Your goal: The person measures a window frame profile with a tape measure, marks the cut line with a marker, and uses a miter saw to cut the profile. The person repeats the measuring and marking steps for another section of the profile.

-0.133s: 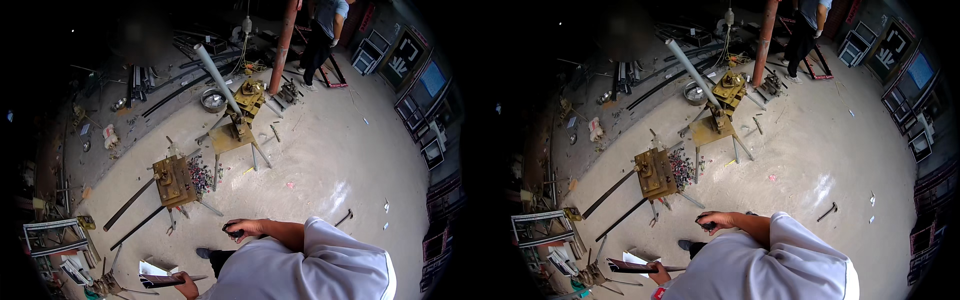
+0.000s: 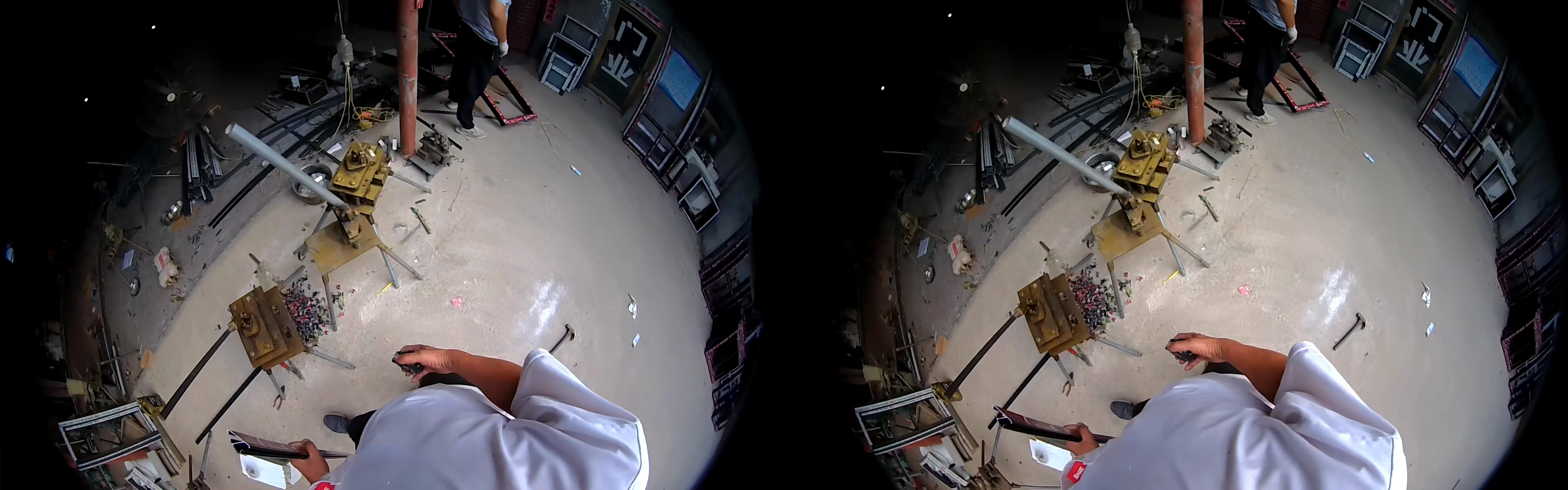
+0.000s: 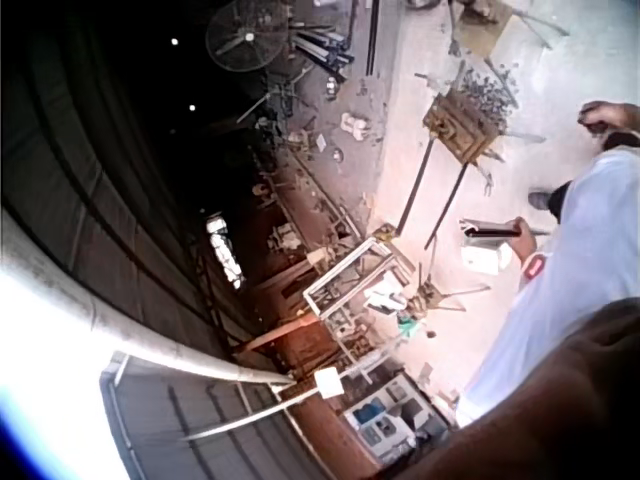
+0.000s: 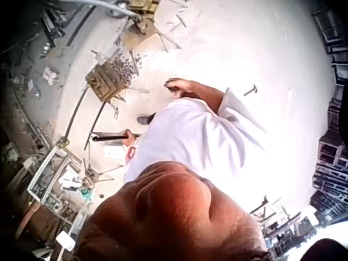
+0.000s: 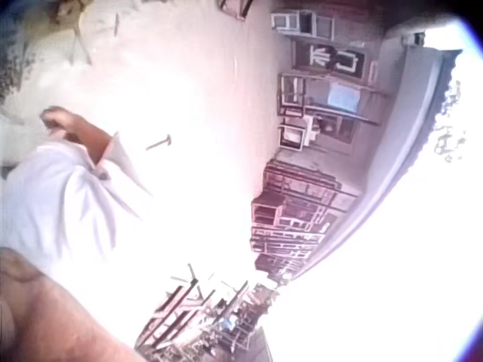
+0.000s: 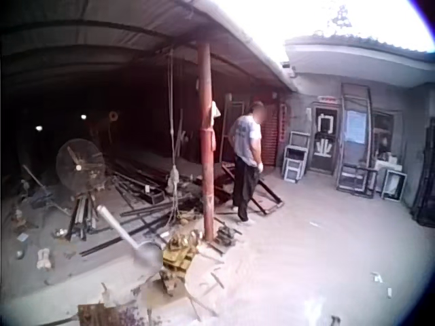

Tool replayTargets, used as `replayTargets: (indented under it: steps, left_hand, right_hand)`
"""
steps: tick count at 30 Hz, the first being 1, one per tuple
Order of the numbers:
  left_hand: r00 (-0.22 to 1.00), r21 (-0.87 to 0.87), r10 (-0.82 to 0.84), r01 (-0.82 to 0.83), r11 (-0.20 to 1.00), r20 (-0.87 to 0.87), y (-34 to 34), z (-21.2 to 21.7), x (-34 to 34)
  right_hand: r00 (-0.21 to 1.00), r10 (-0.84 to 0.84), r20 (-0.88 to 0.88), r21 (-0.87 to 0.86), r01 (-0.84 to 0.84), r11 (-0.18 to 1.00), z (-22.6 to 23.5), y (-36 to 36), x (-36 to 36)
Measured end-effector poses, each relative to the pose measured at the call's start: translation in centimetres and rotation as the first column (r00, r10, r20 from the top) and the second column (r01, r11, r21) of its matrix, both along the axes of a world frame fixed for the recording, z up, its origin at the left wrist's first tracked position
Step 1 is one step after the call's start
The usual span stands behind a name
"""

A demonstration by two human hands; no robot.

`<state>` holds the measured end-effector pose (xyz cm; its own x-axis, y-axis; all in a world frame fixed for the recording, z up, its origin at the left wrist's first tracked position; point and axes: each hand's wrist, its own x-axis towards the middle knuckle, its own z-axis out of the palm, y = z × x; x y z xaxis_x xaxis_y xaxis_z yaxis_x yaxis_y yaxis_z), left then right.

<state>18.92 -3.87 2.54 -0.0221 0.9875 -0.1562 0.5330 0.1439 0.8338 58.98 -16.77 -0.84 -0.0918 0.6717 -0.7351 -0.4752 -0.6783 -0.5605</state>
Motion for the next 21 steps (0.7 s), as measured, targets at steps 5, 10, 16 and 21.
replayTargets:
  steps: [5, 10, 16, 21]
  left_hand:
    - [0.929, -0.018, -0.31, 0.32, 0.947, 0.203, 0.9, 0.1, 11.9]
    - [0.801, 0.029, -0.548, 0.558, 0.829, 0.24, 1.3, 4.1, 26.5]
    - [0.674, 0.029, -0.703, 0.717, 0.697, 0.227, 0.3, 3.5, 41.1]
    - [0.593, 0.072, -0.78, 0.785, 0.615, 0.2, -2.6, 3.0, 55.6]
  right_hand:
    - [0.881, -0.377, 0.286, -0.085, 0.415, 0.906, 1.7, -16.8, 12.6]
    - [0.627, -0.651, 0.428, -0.171, 0.764, 0.622, 0.4, -30.4, 17.2]
    - [0.383, -0.839, 0.386, -0.279, 0.916, 0.289, -3.7, -37.1, 14.8]
    - [0.417, -0.841, 0.345, -0.47, 0.852, 0.23, -7.0, -40.4, 14.5]
